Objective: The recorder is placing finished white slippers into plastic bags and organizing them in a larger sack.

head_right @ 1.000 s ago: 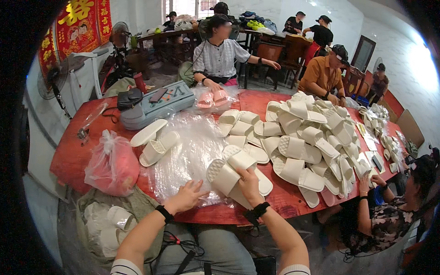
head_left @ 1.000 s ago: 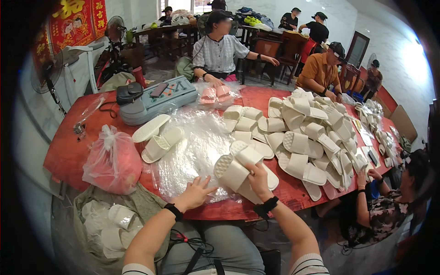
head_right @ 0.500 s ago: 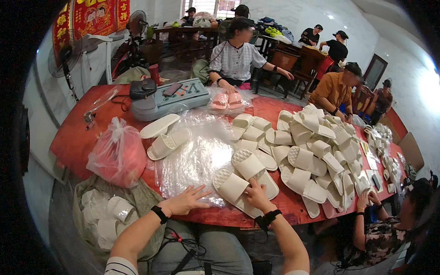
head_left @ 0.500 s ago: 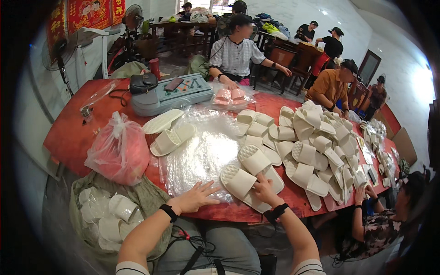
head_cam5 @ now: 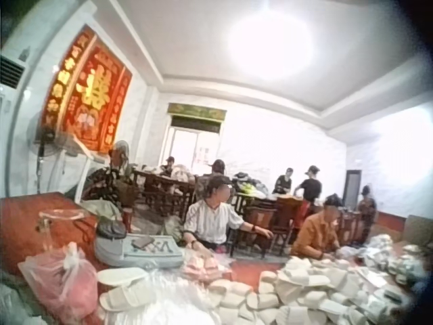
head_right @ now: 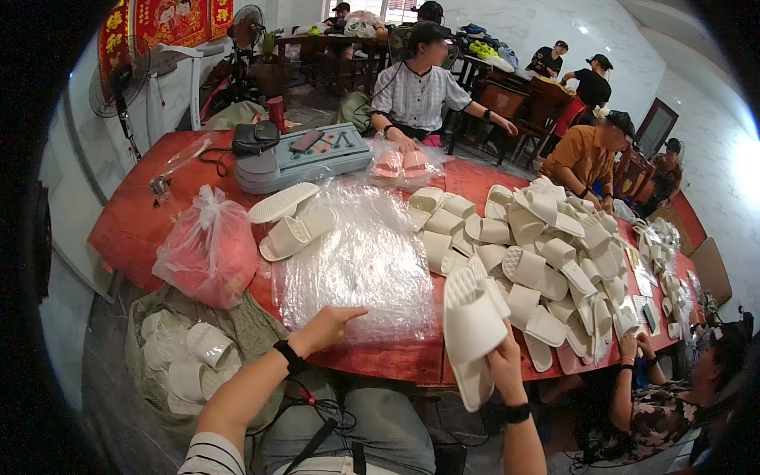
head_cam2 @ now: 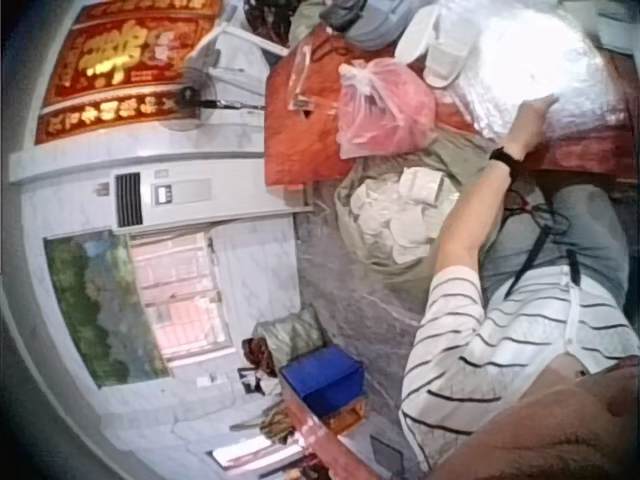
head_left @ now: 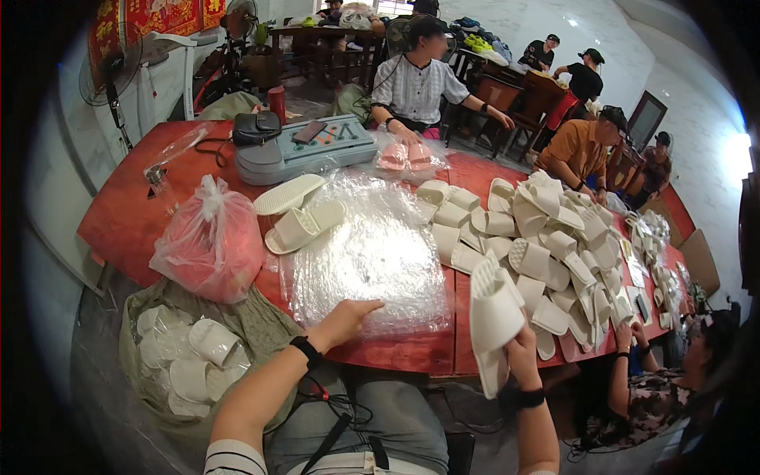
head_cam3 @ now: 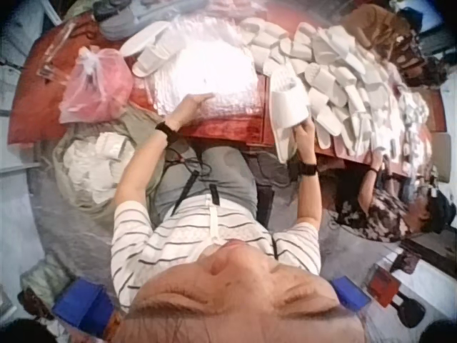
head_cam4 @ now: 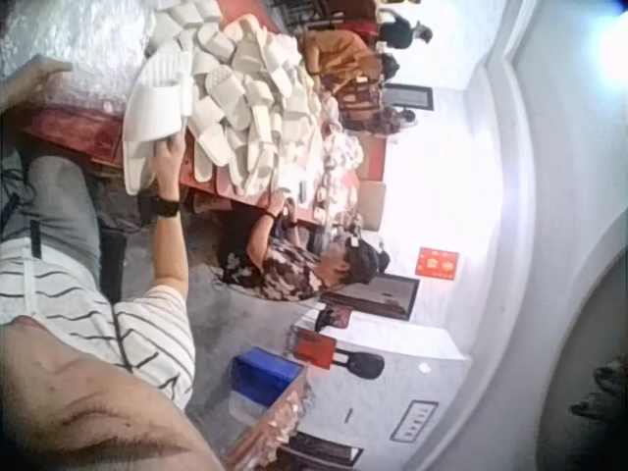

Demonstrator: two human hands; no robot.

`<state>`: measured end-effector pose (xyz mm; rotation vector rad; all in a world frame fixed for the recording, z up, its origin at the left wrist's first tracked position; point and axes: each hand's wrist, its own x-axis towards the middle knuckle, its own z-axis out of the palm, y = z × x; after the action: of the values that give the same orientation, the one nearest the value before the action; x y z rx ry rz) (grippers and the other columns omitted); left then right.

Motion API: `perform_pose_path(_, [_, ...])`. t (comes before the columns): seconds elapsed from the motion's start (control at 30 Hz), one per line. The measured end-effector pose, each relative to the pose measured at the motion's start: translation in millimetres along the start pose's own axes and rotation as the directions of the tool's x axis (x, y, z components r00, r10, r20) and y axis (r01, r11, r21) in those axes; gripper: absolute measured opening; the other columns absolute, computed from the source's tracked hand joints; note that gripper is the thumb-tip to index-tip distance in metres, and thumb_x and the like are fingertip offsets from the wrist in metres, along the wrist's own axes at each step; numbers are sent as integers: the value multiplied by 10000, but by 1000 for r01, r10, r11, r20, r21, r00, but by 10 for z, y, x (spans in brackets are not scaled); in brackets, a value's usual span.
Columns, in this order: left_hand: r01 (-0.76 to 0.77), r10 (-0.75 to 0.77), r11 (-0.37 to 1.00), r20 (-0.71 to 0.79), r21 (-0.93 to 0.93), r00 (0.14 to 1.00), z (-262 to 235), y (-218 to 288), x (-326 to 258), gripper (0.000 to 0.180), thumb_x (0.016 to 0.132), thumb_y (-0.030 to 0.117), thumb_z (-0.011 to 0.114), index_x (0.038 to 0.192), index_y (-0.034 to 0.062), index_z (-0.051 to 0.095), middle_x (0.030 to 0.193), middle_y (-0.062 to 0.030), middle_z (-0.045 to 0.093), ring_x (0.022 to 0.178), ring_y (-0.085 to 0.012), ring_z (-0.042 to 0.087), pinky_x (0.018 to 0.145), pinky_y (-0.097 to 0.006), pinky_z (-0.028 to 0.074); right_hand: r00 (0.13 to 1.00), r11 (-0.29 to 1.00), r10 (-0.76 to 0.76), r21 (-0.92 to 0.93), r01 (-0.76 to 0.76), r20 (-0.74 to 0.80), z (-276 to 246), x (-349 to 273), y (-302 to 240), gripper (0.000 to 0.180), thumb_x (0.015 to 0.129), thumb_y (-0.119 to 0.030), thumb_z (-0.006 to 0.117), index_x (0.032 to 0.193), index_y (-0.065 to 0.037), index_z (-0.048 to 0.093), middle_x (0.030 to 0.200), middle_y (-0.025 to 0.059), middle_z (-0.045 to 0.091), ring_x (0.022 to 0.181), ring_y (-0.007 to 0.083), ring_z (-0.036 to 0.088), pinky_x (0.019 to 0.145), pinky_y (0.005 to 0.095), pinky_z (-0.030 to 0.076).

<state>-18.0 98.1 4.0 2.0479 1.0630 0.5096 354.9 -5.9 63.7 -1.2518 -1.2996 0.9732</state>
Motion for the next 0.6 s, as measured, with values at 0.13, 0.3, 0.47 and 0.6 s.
perform_pose_path(0.13, [34, -78, 957, 142, 288, 987, 139, 41, 139, 518, 850, 68, 598, 1360, 152, 578, 1294, -171, 614, 1168, -371, 591, 928, -439, 503, 999, 995, -40, -96, 39, -11, -128, -414, -152, 378, 856, 89, 524, 1230, 81, 582, 1430, 102, 476, 1281, 201, 491, 1033, 296, 392])
perform_pose_path(0.3, [-210, 115, 904, 260, 373, 959, 294, 87, 140, 575, 941, 294, 604, 1486, 305, 420, 1338, -132, 564, 1205, -347, 544, 978, -519, 450, 998, 983, -63, -171, 67, 28, -79, -669, -47, 371, 827, 66, 559, 1193, 52, 620, 1397, 132, 505, 1277, 268, 511, 1052, 330, 386])
perform_pose_path(0.47, [-294, 337, 731, 49, 616, 940, 463, -316, 126, 627, 872, 170, 645, 1462, 255, 451, 1472, -154, 451, 1258, -426, 459, 1017, -508, 442, 992, 984, -33, -172, 54, 121, 116, -788, 39, 383, 808, 69, 562, 1181, 32, 640, 1378, 149, 527, 1281, 296, 516, 1045, 341, 400])
perform_pose_path(0.6, [-232, 264, 800, 23, 553, 964, 491, -318, 121, 650, 789, 59, 674, 1404, 190, 510, 1500, -165, 423, 1265, -447, 427, 1026, -509, 439, 938, 916, -25, -368, 160, 346, 147, -843, 148, 383, 841, 34, 598, 1217, -20, 649, 1411, 147, 500, 1319, 299, 488, 1064, 357, 391])
